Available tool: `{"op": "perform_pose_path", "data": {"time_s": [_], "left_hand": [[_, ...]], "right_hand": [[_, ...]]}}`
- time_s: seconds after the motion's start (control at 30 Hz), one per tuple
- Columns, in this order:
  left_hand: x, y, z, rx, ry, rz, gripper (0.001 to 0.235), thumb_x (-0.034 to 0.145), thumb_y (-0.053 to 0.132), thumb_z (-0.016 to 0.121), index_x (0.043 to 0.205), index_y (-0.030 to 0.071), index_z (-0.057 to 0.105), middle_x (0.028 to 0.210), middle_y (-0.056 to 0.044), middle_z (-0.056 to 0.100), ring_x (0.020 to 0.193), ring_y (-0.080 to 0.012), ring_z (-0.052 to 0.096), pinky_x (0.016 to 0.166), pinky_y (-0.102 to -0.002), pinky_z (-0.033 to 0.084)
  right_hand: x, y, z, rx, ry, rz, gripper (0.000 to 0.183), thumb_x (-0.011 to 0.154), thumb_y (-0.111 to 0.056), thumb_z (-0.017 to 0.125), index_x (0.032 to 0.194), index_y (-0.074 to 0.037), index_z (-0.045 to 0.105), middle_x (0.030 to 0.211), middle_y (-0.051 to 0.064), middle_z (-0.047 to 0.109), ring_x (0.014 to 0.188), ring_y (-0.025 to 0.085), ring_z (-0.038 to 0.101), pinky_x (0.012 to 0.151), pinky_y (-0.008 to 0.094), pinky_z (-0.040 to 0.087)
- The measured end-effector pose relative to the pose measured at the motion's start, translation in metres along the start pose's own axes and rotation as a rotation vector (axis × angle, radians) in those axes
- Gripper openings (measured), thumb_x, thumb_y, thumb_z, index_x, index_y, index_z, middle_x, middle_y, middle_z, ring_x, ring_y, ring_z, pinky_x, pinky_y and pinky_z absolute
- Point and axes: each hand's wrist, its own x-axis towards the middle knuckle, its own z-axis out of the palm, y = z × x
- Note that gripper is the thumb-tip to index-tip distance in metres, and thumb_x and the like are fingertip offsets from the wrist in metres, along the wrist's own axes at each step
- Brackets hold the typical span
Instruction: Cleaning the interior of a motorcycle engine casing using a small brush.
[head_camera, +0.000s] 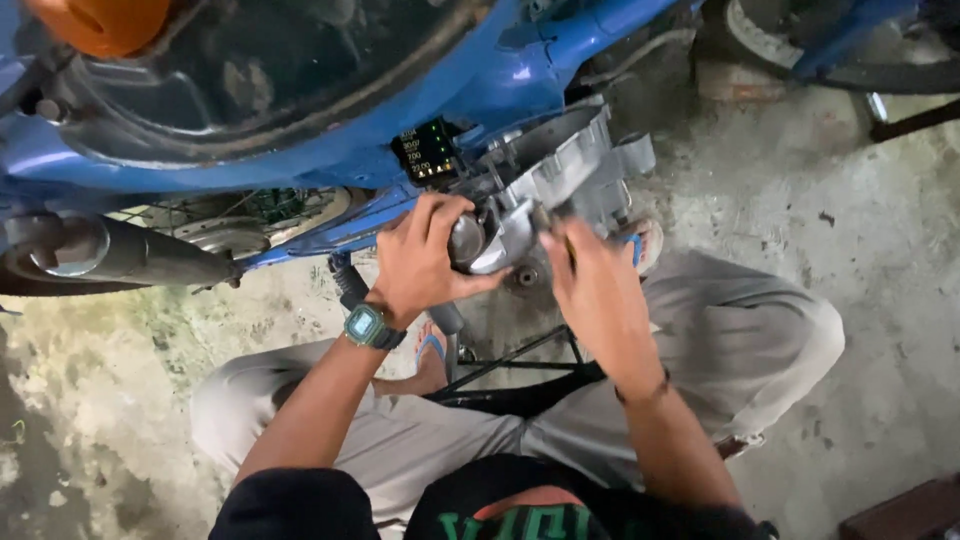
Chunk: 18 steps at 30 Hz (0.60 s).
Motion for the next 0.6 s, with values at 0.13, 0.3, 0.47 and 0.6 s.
{"op": "perform_pose_path", "data": {"time_s": [0.13,0.3,0.47,0.6], "left_hand": [[-0.004,-0.004,0.005,-0.017,0.015,0.003,0.077,0.07,0.067,0.082,0.124,0.02,0.056,0.106,0.002,0.054,0.076,-0.0147,0.072,0.061,-0.031,0.059],[-0.004,0.0,0.002,-0.035,0.016,-0.017,0.078,0.066,0.067,0.085,0.123,0.02,0.057,0.105,0.002,0.055,0.076,-0.0154,0.072,0.061,-0.032,0.059],[-0.006,-0.002,0.001,-0.02,-0.007,0.002,0.077,0.07,0.067,0.083,0.123,0.019,0.056,0.107,0.002,0.054,0.081,-0.0149,0.073,0.067,-0.028,0.06],[-0.002,-0.002,0.001,0.004,-0.007,0.004,0.075,0.071,0.067,0.082,0.122,0.019,0.055,0.106,0.002,0.054,0.081,-0.0133,0.073,0.068,-0.026,0.06]], "right_hand": [[0.018,-0.017,-0.008,0.079,0.058,-0.078,0.026,0.113,-0.021,0.051,0.096,-0.004,0.061,0.056,0.013,0.054,0.045,0.036,0.058,0.039,0.033,0.042],[-0.016,0.005,0.007,0.043,0.049,0.008,0.023,0.11,-0.022,0.053,0.092,-0.008,0.057,0.055,0.012,0.053,0.048,0.038,0.06,0.041,0.03,0.045],[0.017,-0.007,-0.001,-0.002,0.086,-0.081,0.028,0.114,-0.025,0.05,0.091,-0.008,0.055,0.049,0.003,0.048,0.034,0.018,0.049,0.043,0.024,0.039],[0.0,-0.014,-0.007,0.025,0.057,-0.038,0.028,0.112,-0.023,0.053,0.088,-0.007,0.055,0.047,0.006,0.047,0.039,0.03,0.056,0.049,0.025,0.046]]}}
